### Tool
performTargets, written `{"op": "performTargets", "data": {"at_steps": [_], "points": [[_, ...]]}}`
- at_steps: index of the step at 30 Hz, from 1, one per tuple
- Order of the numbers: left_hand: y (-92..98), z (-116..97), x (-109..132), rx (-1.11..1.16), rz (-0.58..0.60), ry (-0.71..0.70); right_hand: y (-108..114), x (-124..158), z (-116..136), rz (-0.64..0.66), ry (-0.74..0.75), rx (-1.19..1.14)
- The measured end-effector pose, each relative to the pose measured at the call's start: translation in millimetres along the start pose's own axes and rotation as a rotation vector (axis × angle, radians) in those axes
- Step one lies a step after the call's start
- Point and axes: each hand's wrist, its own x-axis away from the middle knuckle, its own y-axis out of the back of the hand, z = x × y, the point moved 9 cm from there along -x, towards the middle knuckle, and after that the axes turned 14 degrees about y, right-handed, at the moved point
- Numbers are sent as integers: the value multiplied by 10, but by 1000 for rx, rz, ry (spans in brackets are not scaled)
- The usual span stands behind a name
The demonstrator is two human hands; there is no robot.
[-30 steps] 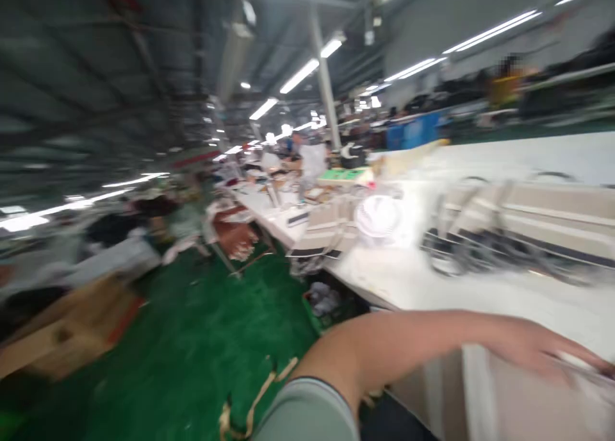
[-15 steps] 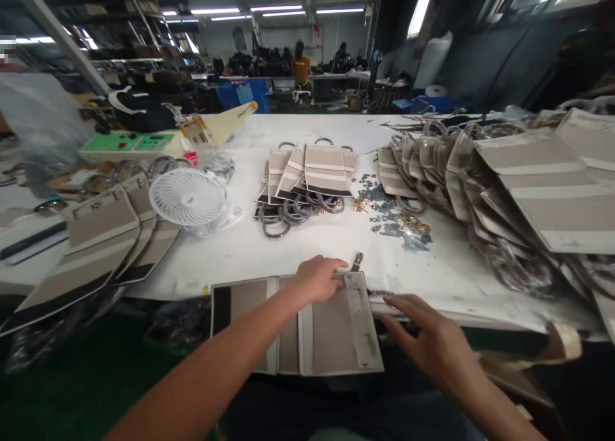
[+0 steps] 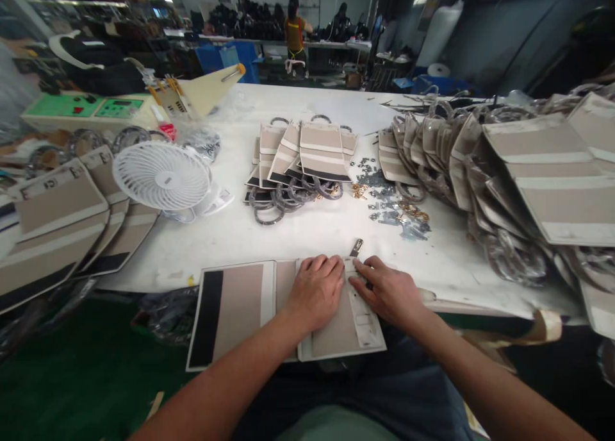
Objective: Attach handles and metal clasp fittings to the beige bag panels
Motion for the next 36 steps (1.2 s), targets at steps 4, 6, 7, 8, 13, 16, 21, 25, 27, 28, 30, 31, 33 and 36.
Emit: {"op": "performTargets", "data": {"at_steps": [4,6,7,8,13,16,21,25,27,28,30,31,33,36], "points": [[9,-18,-17,-31,-23,-25,13,-16,27,13,-13,8],[-17,-28,3,-47,-44,-30,4,-1,33,22,-25,-2],[-34,-27,11,-51,-54,-26,0,6,36,28,-28,-10],[-51,-24,16,-53,-64,-20,-2,9,40,34,-27,-19],[-95,-31,16,-89,-99,-30,3,-15,62,75,-10,-53],[-95,-59,16,-137,-107,-56,37,-53,86,77,24,-39],[-77,-99,20,-178,-102,-79,120,-136,198,36,116,-18],[-38,-98,26,-156,-123,-84,199,-183,166,9,120,-43],[-13,-64,27,-101,-145,-72,261,-176,-19,-19,98,-66],[-3,-37,26,-66,-154,-61,299,-156,-201,-46,49,-89],[1,20,22,7,-159,-40,368,-72,-719,-116,-126,-142],[-1,45,19,40,-156,-32,390,-13,-1011,-142,-224,-145],[-9,89,11,88,-143,-14,396,87,-1527,-150,-364,-114],[-10,133,3,124,-124,12,330,152,-2031,-127,-461,-77]]}}
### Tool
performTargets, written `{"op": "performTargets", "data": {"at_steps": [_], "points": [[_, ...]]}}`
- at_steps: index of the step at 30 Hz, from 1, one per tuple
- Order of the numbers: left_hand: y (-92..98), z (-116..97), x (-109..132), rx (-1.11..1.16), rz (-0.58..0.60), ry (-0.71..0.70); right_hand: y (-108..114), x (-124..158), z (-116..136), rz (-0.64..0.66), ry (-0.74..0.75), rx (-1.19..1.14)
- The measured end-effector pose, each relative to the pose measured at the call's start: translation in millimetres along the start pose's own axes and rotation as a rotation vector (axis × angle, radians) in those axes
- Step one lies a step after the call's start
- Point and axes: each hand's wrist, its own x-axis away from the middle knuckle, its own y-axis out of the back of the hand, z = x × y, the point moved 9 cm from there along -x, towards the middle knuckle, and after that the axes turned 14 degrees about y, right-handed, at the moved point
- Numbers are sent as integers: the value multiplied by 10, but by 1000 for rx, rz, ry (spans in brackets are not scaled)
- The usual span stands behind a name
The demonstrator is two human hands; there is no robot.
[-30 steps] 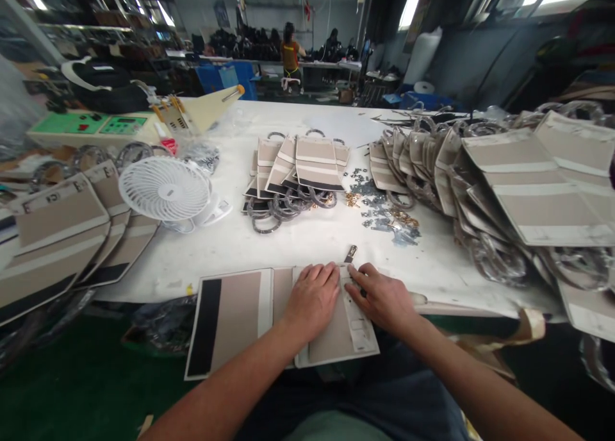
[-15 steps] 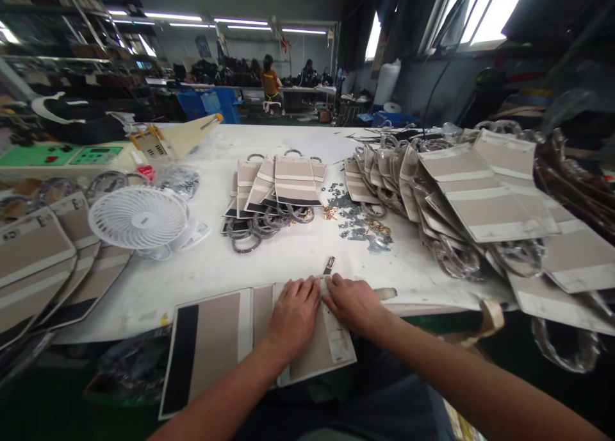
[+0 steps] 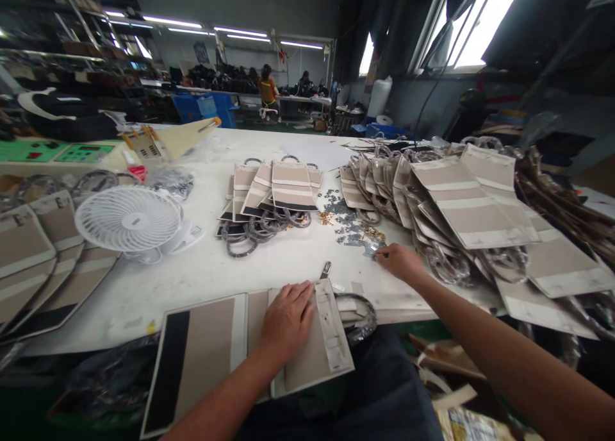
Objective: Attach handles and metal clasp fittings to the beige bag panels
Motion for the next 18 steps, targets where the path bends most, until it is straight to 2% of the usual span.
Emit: {"op": "performTargets", "data": {"at_steps": [3,7,11,18], "points": [[10,16,3,28,8,14,-97,-89,-149,9,-10,18],[-1,26,3,59,21,32,-190,-140,-110,19,49,45],[-8,24,2,85,37,52,-194,-195,-104,38,116,70],[3,15,17,109,55,78,-200,-331,-300,54,82,32]]}}
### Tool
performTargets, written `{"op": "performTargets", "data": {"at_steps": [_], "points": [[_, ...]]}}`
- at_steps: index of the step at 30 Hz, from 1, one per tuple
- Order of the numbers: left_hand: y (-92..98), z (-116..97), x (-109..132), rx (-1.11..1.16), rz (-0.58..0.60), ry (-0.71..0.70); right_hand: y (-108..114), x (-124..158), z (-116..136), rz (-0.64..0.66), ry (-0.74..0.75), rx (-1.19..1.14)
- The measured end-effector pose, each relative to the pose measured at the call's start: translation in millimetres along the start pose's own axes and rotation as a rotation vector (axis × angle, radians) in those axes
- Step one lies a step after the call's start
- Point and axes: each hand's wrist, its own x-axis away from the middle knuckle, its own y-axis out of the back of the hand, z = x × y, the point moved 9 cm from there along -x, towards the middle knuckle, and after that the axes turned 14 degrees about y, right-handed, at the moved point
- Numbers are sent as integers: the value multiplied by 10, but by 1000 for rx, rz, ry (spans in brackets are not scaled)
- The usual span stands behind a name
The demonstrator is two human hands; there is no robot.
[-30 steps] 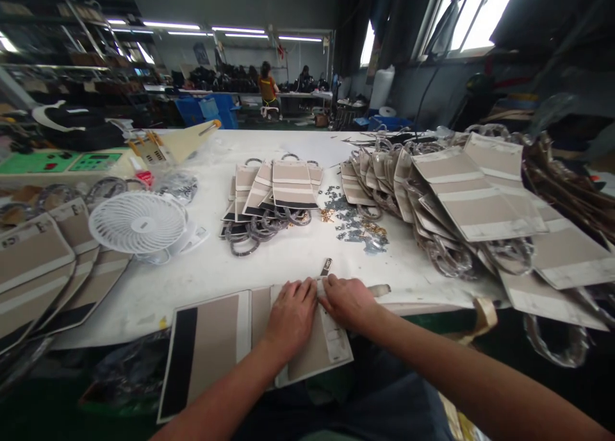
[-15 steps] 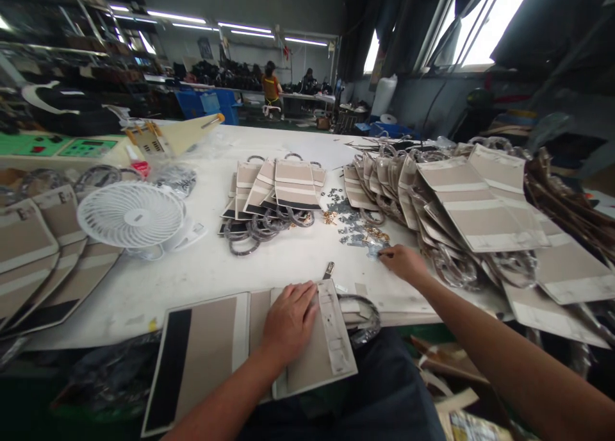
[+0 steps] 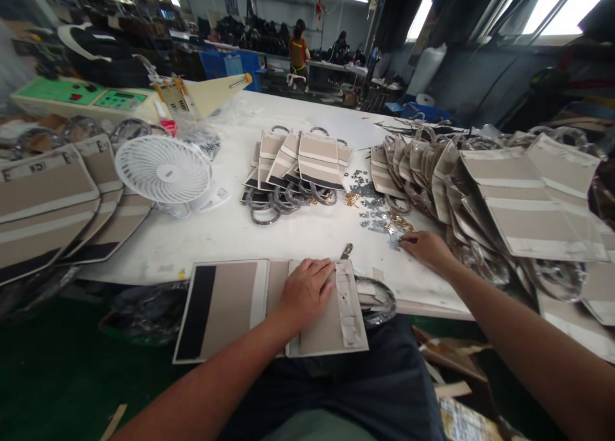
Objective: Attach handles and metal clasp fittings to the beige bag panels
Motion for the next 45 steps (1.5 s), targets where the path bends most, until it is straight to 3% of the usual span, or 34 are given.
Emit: {"op": "performTargets", "data": {"at_steps": [9,18,20,25,28,45], "points": [[5,11,13,39,3,0,111,35,101,-47,-4,-29],[12,13,15,53,7,7,427,48,842,-162,107,-56],[18,13,20,59,8,8,395,91,1115,-99,155,-224],[31,23,25,60,6,13,-5,380,1989,269,258,-624],[25,38,26,66,11,23,-155,427,2254,299,308,-664],[61,19,18,92,8,15,-217,380,2231,262,309,-535]]}}
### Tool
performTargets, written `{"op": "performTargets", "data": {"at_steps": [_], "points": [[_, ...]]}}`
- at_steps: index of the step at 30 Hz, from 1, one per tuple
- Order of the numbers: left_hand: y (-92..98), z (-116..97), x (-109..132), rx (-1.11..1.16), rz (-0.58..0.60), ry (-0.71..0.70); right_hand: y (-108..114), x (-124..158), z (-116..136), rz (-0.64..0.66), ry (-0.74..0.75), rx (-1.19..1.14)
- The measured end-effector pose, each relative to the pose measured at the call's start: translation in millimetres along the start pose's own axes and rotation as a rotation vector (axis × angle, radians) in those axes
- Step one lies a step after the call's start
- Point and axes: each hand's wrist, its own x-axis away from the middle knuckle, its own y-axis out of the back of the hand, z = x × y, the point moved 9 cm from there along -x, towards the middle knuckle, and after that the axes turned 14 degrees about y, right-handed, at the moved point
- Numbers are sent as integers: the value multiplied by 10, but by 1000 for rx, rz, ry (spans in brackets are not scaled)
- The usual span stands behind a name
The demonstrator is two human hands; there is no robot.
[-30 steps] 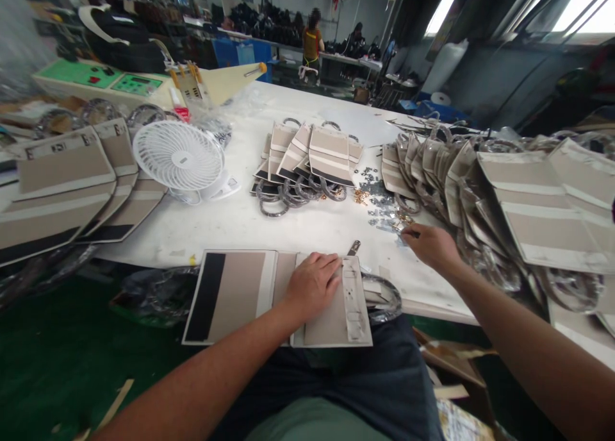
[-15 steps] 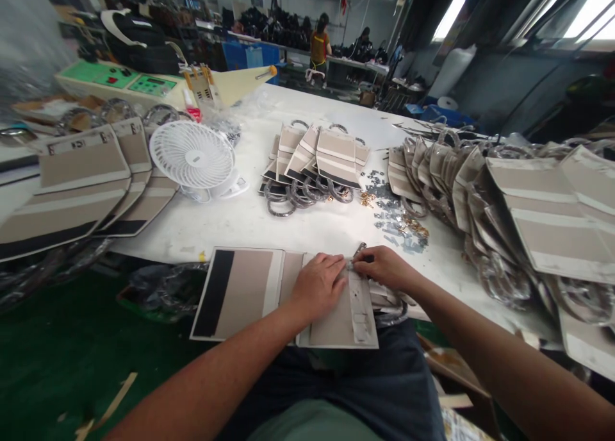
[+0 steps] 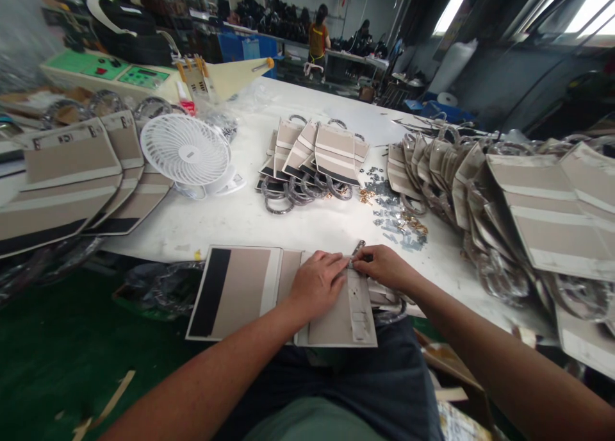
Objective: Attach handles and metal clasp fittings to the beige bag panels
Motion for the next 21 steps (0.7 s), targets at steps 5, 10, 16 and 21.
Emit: {"op": "performTargets", "data": {"at_steps": [5,10,16,21], "points": [[17,-32,7,-22,-3,-11,53,44,28,-83,-3,157],[21,-46,-98,-38,-19,33,69,104,85,-76,21,143],[-2,-13,-254,-16,-33,105,744,374,346,-633,94,-294],[-26,37,-301,10,-33,138,790,374,323,-1046,315,-940]]}}
